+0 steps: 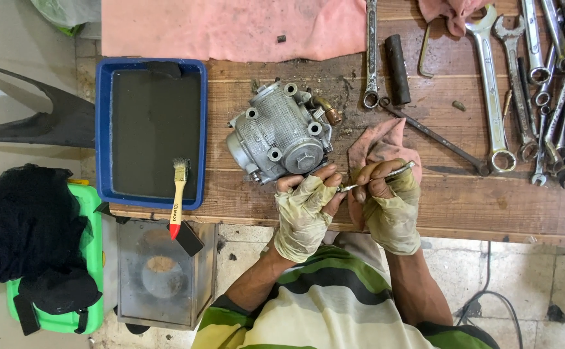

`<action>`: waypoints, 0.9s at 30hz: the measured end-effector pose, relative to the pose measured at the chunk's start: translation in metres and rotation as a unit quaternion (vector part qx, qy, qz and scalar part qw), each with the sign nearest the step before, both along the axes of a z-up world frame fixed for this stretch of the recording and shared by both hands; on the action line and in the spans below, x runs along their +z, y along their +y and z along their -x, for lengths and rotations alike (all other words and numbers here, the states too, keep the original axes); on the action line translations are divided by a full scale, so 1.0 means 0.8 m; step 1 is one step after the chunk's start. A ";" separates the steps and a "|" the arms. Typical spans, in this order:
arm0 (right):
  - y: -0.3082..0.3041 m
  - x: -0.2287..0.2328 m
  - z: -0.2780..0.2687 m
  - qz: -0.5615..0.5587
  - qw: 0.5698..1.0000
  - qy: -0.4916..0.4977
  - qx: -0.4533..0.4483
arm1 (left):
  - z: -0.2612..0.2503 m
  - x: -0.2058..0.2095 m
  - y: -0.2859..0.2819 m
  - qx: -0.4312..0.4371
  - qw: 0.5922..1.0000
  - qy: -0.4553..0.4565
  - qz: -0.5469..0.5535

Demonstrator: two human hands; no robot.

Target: The person assembles a small engine block, inserting a gasket and tightening bolts with a wrench. They handle the engine casing, gasket, and bolts, using a wrench to secure the assembly on a workbench.

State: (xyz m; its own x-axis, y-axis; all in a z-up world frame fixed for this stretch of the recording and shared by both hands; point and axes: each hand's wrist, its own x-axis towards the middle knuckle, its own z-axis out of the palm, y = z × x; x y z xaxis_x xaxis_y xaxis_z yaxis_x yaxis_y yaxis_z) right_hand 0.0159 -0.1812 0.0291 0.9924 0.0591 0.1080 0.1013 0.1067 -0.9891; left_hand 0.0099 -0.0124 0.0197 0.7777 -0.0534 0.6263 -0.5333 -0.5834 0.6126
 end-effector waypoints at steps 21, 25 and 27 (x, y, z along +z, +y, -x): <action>0.031 0.009 0.003 -0.167 0.954 0.119 -0.217 | 0.000 0.007 0.006 -0.011 1.000 -0.003 -0.015; 0.046 0.052 0.002 -0.116 0.966 0.077 -0.216 | 0.000 0.011 0.012 -0.018 1.000 0.010 -0.013; 0.044 0.059 0.004 -0.039 0.975 0.069 -0.205 | 0.001 0.012 0.012 -0.020 1.000 0.013 -0.016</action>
